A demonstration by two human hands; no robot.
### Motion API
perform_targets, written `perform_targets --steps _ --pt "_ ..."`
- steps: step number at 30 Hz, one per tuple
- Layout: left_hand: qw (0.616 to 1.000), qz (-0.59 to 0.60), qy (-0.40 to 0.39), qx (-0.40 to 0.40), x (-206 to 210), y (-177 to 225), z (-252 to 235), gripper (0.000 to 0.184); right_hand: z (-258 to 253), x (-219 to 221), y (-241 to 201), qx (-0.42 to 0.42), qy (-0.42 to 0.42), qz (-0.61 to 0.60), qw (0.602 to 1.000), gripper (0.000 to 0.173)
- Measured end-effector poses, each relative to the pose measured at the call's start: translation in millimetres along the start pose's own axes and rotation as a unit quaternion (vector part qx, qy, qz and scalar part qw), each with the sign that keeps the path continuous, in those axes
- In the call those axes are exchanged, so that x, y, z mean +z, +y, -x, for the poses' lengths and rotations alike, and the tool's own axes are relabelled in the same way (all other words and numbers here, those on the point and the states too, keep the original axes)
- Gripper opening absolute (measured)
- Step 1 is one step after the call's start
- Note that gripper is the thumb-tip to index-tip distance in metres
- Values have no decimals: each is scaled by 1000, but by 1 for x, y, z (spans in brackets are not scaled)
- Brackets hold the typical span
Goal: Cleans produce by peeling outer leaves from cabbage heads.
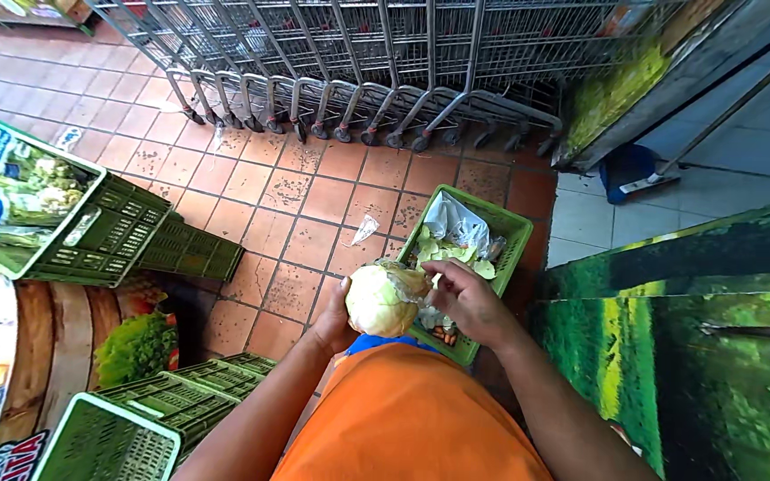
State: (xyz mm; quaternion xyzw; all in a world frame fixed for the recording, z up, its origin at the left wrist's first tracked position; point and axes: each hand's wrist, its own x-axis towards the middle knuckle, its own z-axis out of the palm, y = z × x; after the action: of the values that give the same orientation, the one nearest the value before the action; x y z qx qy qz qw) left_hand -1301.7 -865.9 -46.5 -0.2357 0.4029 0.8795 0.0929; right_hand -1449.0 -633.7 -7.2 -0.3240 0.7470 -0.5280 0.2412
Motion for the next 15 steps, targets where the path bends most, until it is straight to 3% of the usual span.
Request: perform_targets --steps 2,3,5,8,12,15 --pt "1000 -1 4 -3 0 -1 0 86 2 5 -8 7 -13 79 997 81" --pt "1000 -4 6 -4 0 -1 0 86 3 9 -10 -1 -7 111 994 75" --pt "1000 -18 12 -6 0 0 0 86 2 16 -8 -57 32 135 989 46" --pt "1000 -22 12 -5 0 0 2 85 0 16 -6 -92 38 112 989 16" --pt "999 -31 0 -15 -4 3 3 83 -7 10 0 -74 21 35 996 8" --pt "999 -27 -16 -36 -10 6 4 81 -12 4 9 17 20 -75 997 6"
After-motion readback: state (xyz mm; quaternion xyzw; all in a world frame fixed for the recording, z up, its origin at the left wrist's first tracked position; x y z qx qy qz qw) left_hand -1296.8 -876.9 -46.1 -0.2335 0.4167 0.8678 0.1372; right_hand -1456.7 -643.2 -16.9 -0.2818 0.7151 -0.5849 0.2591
